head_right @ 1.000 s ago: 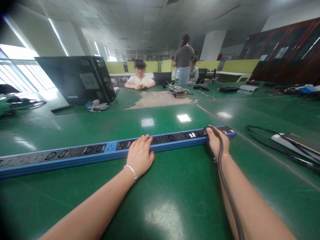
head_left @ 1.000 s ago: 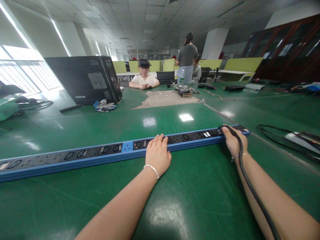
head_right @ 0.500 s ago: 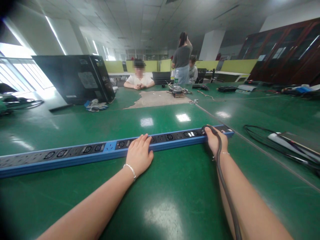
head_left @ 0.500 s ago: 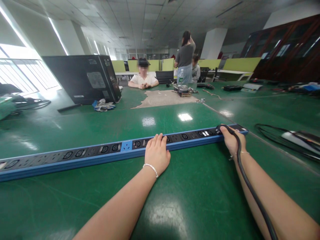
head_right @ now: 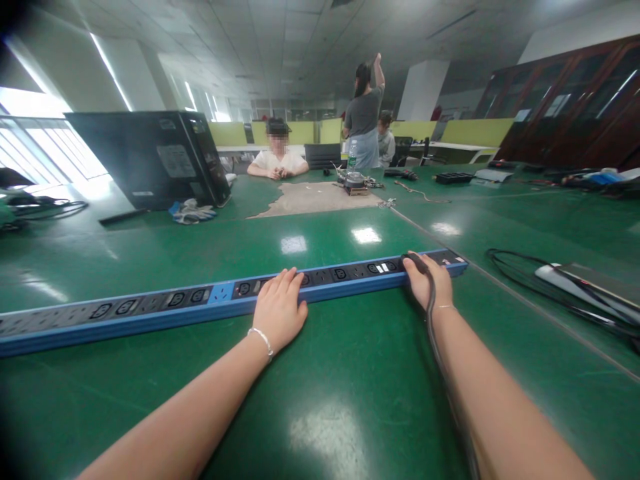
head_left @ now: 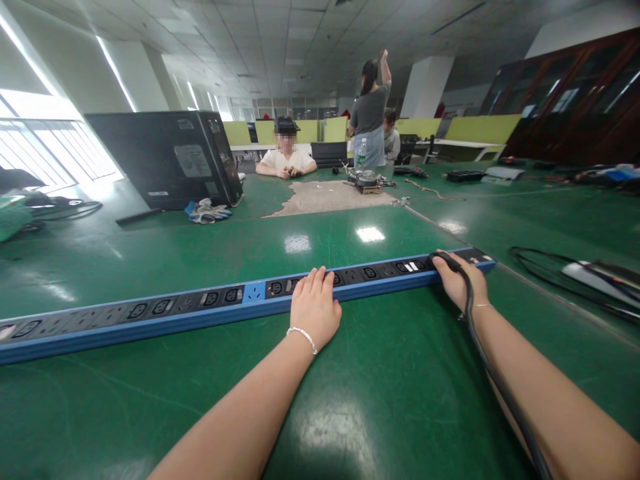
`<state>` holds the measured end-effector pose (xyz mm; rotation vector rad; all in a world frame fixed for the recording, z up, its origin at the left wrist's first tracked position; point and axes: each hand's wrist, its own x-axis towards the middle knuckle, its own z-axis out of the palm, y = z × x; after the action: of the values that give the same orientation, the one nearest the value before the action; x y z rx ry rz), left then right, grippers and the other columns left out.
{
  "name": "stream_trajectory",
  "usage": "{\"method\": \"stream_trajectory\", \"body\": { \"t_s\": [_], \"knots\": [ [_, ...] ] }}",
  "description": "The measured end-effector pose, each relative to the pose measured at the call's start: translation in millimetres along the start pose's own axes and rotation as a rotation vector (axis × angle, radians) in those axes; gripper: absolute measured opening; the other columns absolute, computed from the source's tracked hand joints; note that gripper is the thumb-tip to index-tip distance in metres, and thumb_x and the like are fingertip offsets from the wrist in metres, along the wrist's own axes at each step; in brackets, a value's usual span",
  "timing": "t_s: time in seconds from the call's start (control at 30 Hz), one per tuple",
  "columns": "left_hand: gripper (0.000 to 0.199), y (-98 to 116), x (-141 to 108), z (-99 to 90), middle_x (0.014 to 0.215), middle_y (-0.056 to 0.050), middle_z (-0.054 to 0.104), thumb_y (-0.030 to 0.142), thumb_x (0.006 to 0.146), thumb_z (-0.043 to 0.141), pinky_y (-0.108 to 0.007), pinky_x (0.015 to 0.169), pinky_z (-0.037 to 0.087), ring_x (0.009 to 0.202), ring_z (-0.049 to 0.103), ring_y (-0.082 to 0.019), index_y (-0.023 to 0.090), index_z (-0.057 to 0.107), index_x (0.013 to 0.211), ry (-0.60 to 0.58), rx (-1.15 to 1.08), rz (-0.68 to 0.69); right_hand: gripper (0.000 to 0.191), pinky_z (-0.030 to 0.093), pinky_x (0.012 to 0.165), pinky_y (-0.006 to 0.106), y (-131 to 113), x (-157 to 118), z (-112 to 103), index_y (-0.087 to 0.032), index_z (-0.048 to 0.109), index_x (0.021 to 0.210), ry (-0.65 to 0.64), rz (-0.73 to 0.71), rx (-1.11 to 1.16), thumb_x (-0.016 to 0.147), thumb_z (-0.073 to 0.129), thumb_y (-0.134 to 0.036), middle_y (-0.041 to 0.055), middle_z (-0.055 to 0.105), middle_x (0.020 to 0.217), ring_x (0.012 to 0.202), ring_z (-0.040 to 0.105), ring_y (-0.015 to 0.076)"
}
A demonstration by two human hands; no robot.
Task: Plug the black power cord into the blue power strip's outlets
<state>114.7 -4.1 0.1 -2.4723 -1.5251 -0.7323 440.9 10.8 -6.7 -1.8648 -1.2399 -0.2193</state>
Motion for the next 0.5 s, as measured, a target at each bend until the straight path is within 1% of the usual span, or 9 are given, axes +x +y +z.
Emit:
{"method": "stream_trajectory", "body": {
  "t_s": [0.1,0.2,0.3,0.4,0.5],
  "knots": [
    [0.050,0.3,-0.1,0.0,0.138,-0.010,0.047,0.025,0.080,0.049,-0.040,0.107,0.030,0.129,0.038,-0.024,0.012,0.048,0.129,0.004,-0.003,0.001,0.036,0.037,0.100,0.045,9.4,2.1,0.0,-0.022,0.069,0.100,-0.026,-0.044,-0.033,0.078,0.050,-0.043,0.0083,0.068,0.105,0.114,0.054,0.0279],
    [0.050,0.3,-0.3,0.1,0.138,-0.010,0.047,0.025,0.080,0.049,-0.041,0.107,0.030,0.129,0.039,-0.024,0.012,0.048,0.128,0.010,-0.005,0.001,0.039,0.038,0.100,0.044,13.8,2.5,2.6,-0.023,0.069,0.104,-0.005,-0.012,-0.071,0.079,0.050,-0.046,0.0083,0.066,0.111,0.116,0.052,0.0281],
    [0.050,-0.2,-0.4,0.3,0.138,-0.011,0.047,0.024,0.079,0.050,-0.041,0.107,0.030,0.129,0.039,-0.024,0.013,0.048,0.128,0.010,-0.005,0.002,0.043,0.038,0.099,0.045,13.2,0.4,4.9,-0.023,0.068,0.107,0.020,0.008,-0.102,0.080,0.047,-0.048,0.0094,0.063,0.115,0.116,0.052,0.0279],
    [0.050,-0.4,-0.5,0.1,0.138,-0.011,0.047,0.025,0.080,0.050,-0.041,0.106,0.031,0.129,0.039,-0.024,0.013,0.048,0.128,0.006,-0.006,0.004,0.040,0.036,0.100,0.047,11.8,-1.5,5.1,-0.023,0.068,0.106,0.025,-0.021,-0.100,0.081,0.047,-0.047,0.0088,0.065,0.112,0.116,0.053,0.0268],
    [0.049,-0.1,-0.5,-0.2,0.138,-0.011,0.047,0.025,0.080,0.050,-0.040,0.106,0.030,0.129,0.039,-0.024,0.013,0.048,0.128,0.008,-0.007,0.004,0.032,0.035,0.101,0.047,8.6,-0.8,3.8,-0.023,0.070,0.095,0.037,-0.035,-0.015,0.077,0.052,-0.042,0.0070,0.069,0.102,0.110,0.057,0.0255]
  ]
}}
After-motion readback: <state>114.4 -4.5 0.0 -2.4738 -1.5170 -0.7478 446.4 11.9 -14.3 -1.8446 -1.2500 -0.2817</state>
